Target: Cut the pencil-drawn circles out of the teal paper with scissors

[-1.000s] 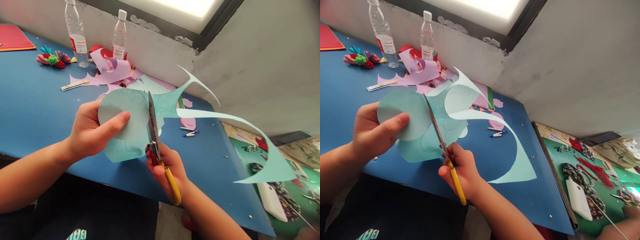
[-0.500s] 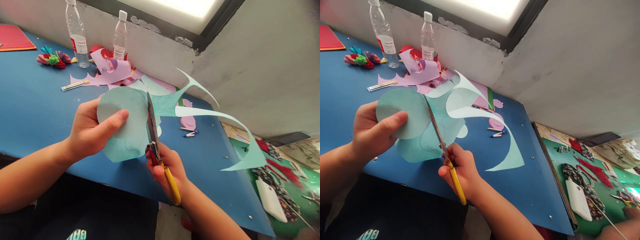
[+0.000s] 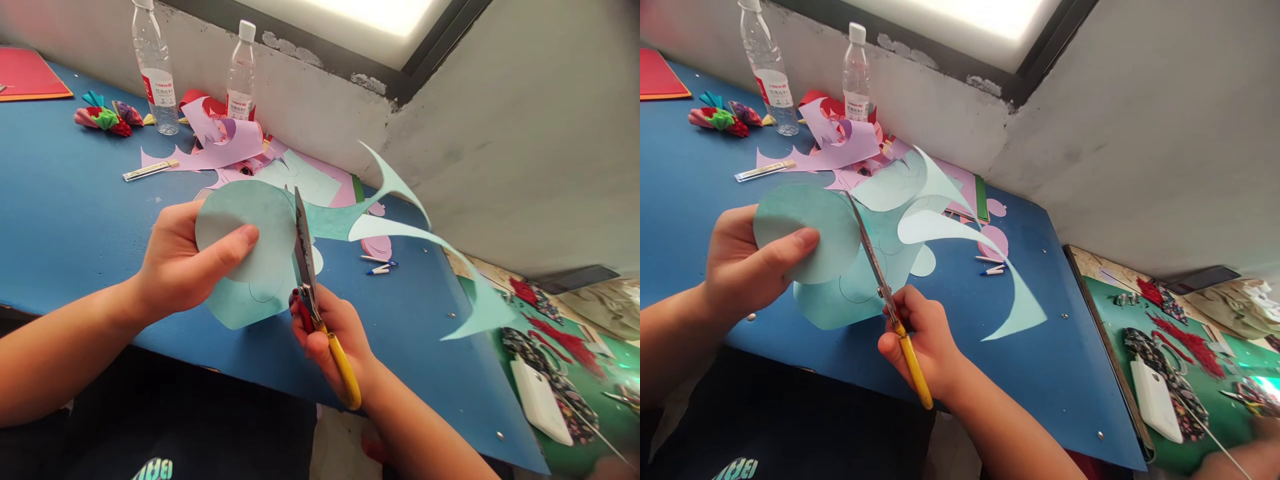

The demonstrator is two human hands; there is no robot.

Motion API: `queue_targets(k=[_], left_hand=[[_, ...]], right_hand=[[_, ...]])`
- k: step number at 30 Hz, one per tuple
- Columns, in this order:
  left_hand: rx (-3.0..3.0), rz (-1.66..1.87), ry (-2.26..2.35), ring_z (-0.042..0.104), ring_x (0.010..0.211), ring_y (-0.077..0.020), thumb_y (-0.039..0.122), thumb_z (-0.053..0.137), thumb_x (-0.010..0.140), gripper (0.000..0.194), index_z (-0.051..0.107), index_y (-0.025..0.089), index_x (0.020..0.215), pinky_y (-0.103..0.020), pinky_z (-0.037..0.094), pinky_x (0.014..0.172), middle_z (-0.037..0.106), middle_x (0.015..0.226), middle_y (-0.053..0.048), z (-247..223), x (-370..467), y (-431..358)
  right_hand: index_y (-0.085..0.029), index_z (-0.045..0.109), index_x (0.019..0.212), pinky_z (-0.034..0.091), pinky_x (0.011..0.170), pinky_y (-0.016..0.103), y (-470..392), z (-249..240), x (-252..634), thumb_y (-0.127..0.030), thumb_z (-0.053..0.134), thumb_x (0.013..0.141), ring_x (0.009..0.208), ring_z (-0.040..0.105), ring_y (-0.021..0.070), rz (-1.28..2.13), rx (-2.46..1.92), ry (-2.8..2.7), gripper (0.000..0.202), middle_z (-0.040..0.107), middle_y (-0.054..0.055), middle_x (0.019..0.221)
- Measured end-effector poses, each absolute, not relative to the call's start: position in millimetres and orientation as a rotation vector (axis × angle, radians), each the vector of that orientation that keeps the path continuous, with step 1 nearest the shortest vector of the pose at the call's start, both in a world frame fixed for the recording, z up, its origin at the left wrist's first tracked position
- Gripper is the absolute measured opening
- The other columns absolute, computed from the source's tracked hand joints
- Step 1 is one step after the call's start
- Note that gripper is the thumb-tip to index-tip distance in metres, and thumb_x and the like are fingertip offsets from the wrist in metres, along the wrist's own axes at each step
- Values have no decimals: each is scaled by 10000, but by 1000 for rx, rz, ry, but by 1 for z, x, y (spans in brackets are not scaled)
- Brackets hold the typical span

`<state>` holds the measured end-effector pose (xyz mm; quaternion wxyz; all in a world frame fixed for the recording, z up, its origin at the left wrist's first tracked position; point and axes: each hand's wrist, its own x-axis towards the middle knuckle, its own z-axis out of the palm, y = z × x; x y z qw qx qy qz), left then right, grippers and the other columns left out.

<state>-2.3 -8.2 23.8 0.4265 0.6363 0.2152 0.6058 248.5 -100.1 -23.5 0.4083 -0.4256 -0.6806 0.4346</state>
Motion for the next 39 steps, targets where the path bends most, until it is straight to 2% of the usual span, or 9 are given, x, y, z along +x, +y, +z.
queue_targets(k=[9, 16, 21, 33, 36, 39], left_hand=[[1588, 1424, 603, 548, 561, -144, 405, 1078, 878, 428, 720, 237, 713, -273, 440, 438, 617, 654, -2, 25, -6, -9], [1596, 1463, 555, 576, 582, -132, 400, 974, 1004, 389, 740, 211, 757, -246, 473, 470, 633, 694, -7, 24, -5, -10], [1574, 1446, 583, 575, 597, -137, 348, 1020, 954, 352, 749, 226, 766, -251, 477, 484, 641, 706, -2, 24, -5, -11], [1543, 1512, 512, 553, 558, -120, 392, 1021, 952, 405, 741, 201, 730, -235, 453, 448, 621, 667, 6, 26, -2, -10], [1531, 1503, 557, 586, 591, -135, 412, 1032, 951, 364, 785, 211, 774, -248, 466, 462, 662, 708, -4, 25, -2, -10], [1529, 1511, 491, 608, 611, -132, 336, 1019, 973, 270, 835, 207, 824, -237, 488, 479, 700, 732, -6, 22, -3, -8]], right_hand=[[-259, 615, 1027, 369, 535, 321, -102, -23, 248, -1029, 675, 1038, 533, 410, 141, 1093, -1073, -1691, 772, 520, -72, 631], [-255, 619, 1023, 348, 505, 296, -103, -26, 247, -1025, 724, 1012, 541, 410, 135, 1148, -1060, -1635, 777, 521, -69, 657], [-249, 634, 1034, 346, 502, 296, -104, -29, 248, -1017, 728, 1017, 527, 413, 133, 1153, -1046, -1622, 774, 530, -67, 654], [-246, 645, 1038, 368, 515, 298, -102, -30, 248, -998, 723, 1040, 506, 421, 129, 1124, -1019, -1637, 756, 533, -77, 643], [-249, 643, 1040, 369, 512, 298, -102, -29, 248, -997, 735, 1033, 500, 421, 129, 1137, -1025, -1634, 754, 534, -79, 636], [-251, 639, 1033, 370, 513, 297, -102, -28, 247, -1002, 740, 1026, 503, 419, 130, 1140, -1029, -1635, 758, 525, -82, 631]])
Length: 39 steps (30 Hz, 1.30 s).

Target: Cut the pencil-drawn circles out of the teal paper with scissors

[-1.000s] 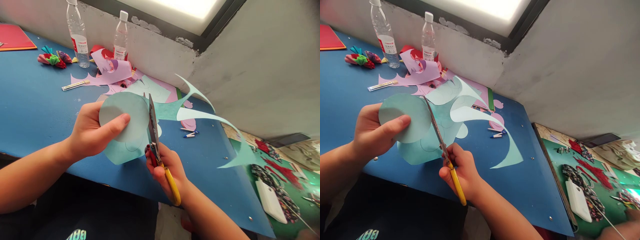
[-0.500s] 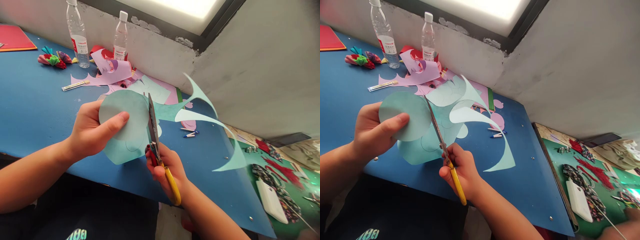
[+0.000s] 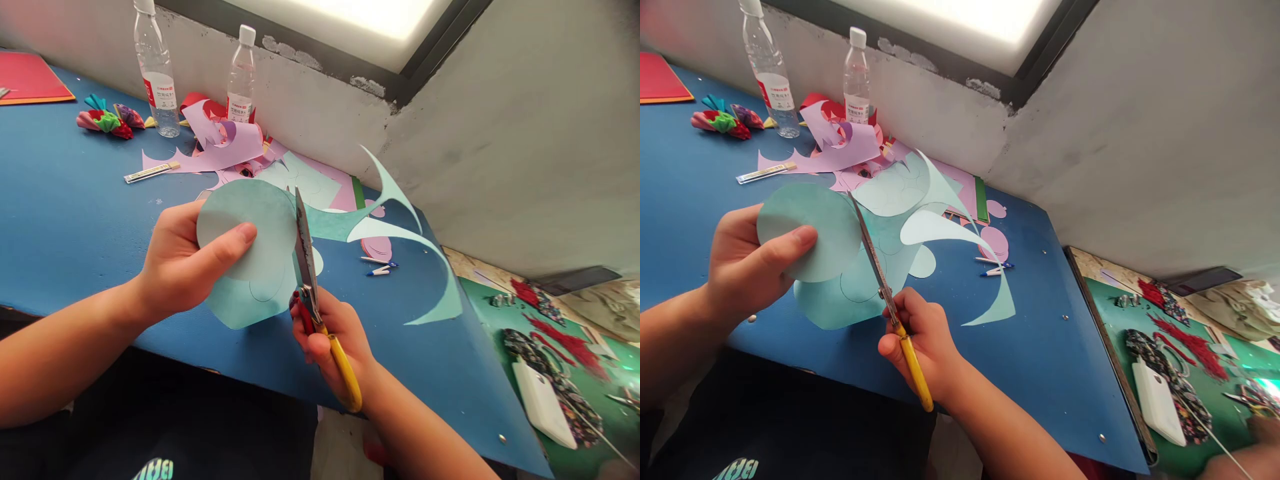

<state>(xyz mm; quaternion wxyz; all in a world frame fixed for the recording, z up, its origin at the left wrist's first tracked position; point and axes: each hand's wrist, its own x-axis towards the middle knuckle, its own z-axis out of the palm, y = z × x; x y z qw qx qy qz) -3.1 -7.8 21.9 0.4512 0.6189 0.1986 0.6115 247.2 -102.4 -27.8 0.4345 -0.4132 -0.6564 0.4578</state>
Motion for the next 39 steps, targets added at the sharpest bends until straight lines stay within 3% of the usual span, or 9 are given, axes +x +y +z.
queue_targets(k=[5, 11, 21, 27, 33, 39], left_hand=[[1495, 1533, 370, 662, 665, -125, 212, 983, 998, 124, 895, 179, 917, -200, 551, 539, 754, 792, -12, 15, -5, -4], [1460, 1553, 393, 651, 647, -110, 194, 973, 990, 157, 865, 170, 879, -175, 565, 543, 730, 780, -4, 13, -5, -6], [1490, 1576, 517, 624, 618, -114, 384, 966, 1048, 336, 809, 191, 823, -199, 537, 507, 691, 736, -1, 16, -4, -9], [1440, 1554, 477, 637, 626, -145, 378, 1020, 986, 281, 840, 214, 846, -250, 536, 487, 709, 749, -8, 9, -6, -5], [1467, 1560, 430, 646, 633, -147, 362, 992, 1019, 246, 856, 218, 873, -256, 528, 490, 724, 765, -9, 9, -6, -4], [1536, 1498, 459, 572, 572, -134, 370, 1016, 979, 311, 817, 212, 800, -266, 481, 473, 662, 710, -9, 23, -3, -8]], right_hand=[[-253, 640, 1032, 383, 512, 296, -103, -28, 248, -1023, 728, 1015, 522, 423, 136, 1148, -1050, -1628, 774, 527, -77, 638], [-254, 646, 1034, 382, 509, 295, -104, -29, 249, -1020, 725, 1020, 523, 440, 137, 1143, -1046, -1639, 770, 533, -74, 640], [-257, 643, 1014, 382, 493, 296, -105, -29, 249, -1070, 697, 988, 521, 446, 145, 1134, -1094, -1637, 815, 530, -71, 622], [-267, 622, 994, 386, 494, 305, -104, -27, 250, -1065, 683, 1001, 513, 451, 147, 1116, -1108, -1659, 801, 537, -68, 616], [-274, 586, 998, 360, 499, 306, -103, -22, 250, -1013, 681, 1048, 501, 418, 136, 1095, -1068, -1715, 747, 527, -77, 612], [-281, 552, 1007, 369, 512, 309, -100, -21, 249, -988, 683, 1063, 522, 428, 138, 1092, -1025, -1742, 721, 555, -66, 651]])
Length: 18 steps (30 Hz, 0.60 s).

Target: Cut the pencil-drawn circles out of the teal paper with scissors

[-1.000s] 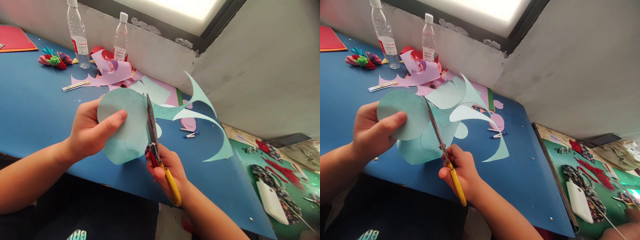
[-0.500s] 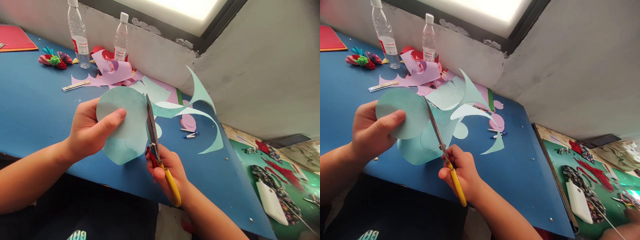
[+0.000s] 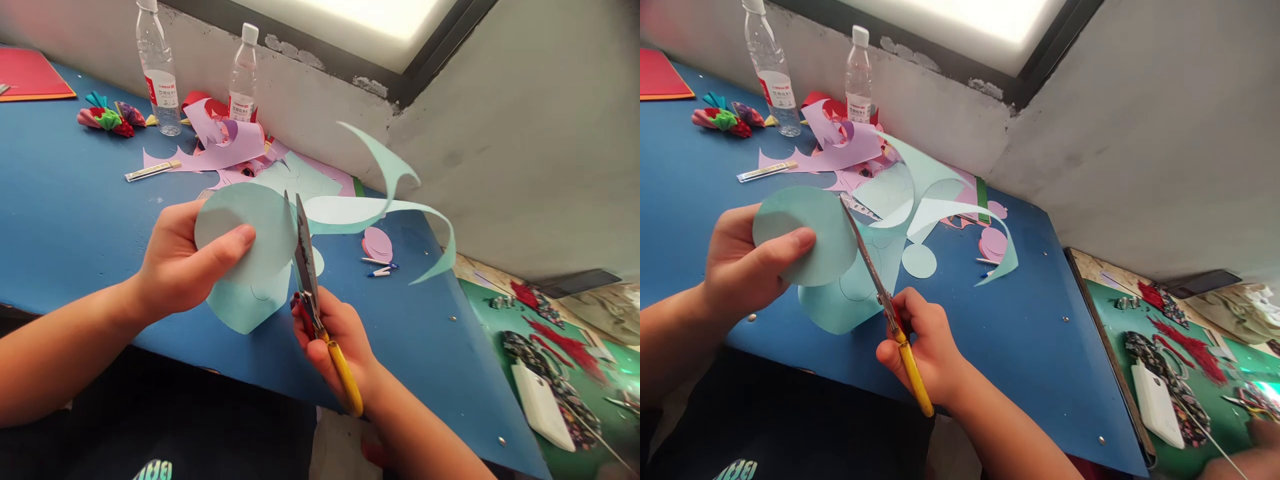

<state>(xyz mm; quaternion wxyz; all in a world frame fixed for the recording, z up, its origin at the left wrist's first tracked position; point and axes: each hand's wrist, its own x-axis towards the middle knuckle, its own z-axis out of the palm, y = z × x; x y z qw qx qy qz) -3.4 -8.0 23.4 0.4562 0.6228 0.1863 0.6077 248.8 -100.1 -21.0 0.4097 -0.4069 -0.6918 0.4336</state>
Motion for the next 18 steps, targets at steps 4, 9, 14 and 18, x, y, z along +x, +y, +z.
queue_targets(k=[4, 9, 14, 18], left_hand=[[1534, 1465, 485, 555, 556, -133, 329, 1031, 934, 357, 757, 215, 735, -252, 441, 452, 621, 671, -6, 28, -3, -10], [1573, 1463, 455, 547, 570, -127, 302, 1025, 935, 363, 743, 211, 726, -235, 443, 463, 609, 668, -4, 28, -4, -10], [1613, 1452, 450, 495, 530, -125, 408, 1055, 924, 481, 690, 219, 674, -246, 395, 427, 565, 620, 6, 31, -3, -9], [1623, 1422, 506, 479, 526, -127, 429, 1073, 890, 511, 669, 228, 648, -261, 387, 434, 549, 600, 11, 33, -3, -9]], right_hand=[[-276, 572, 1034, 390, 521, 311, -99, -22, 249, -989, 657, 1075, 525, 447, 143, 1081, -1018, -1756, 719, 577, -58, 665], [-269, 603, 1037, 393, 535, 318, -100, -22, 249, -1012, 648, 1059, 560, 466, 158, 1059, -1054, -1753, 746, 582, -38, 686], [-269, 616, 1042, 403, 532, 322, -100, -22, 249, -1007, 650, 1062, 555, 471, 167, 1058, -1047, -1745, 739, 584, -35, 670], [-269, 619, 1055, 411, 521, 320, -101, -23, 248, -1010, 646, 1064, 526, 466, 158, 1064, -1048, -1737, 741, 594, -42, 669]])
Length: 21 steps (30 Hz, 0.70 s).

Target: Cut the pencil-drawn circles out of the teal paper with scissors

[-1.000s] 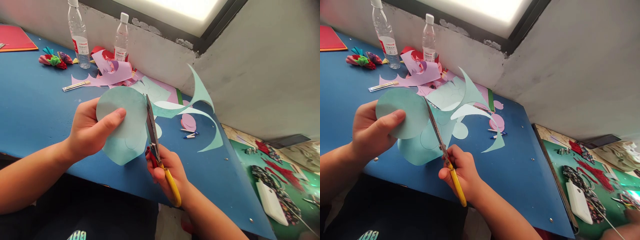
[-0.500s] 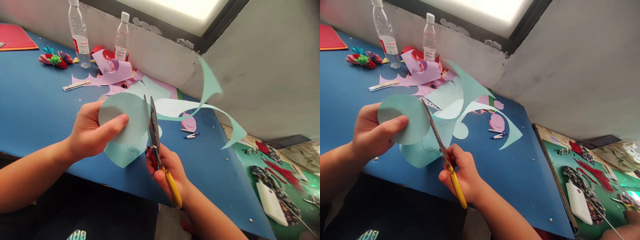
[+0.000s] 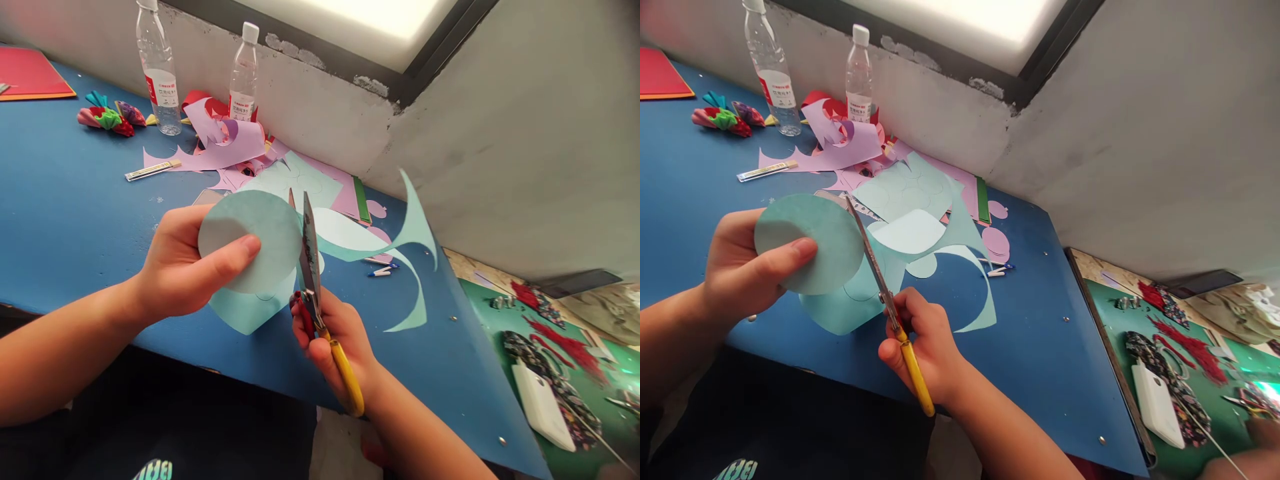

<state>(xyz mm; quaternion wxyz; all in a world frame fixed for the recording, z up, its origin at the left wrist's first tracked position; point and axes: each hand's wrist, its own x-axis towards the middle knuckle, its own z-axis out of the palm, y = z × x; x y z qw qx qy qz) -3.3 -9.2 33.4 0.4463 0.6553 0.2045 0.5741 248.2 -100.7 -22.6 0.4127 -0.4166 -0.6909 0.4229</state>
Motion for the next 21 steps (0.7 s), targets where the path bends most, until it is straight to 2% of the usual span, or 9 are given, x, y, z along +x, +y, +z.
queue_targets(k=[7, 16, 21], left_hand=[[1639, 1458, 431, 511, 549, -120, 343, 988, 978, 421, 708, 200, 698, -231, 423, 447, 579, 634, 0, 27, -5, -9], [1572, 1393, 540, 523, 548, -148, 440, 1077, 896, 486, 693, 224, 691, -287, 412, 437, 588, 630, -12, 27, -6, -10], [1562, 1434, 495, 520, 560, -139, 386, 1044, 928, 429, 704, 228, 719, -271, 418, 439, 580, 651, 1, 26, -6, -10]], right_hand=[[-263, 628, 1048, 415, 507, 317, -101, -22, 247, -1031, 642, 1054, 507, 472, 148, 1068, -1056, -1723, 768, 591, -47, 665], [-267, 625, 1023, 416, 492, 319, -101, -19, 246, -1072, 636, 1018, 498, 471, 153, 1086, -1086, -1709, 805, 566, -54, 632], [-267, 619, 1026, 423, 497, 313, -101, -21, 247, -1049, 646, 1034, 491, 465, 146, 1084, -1073, -1711, 783, 563, -59, 627]])
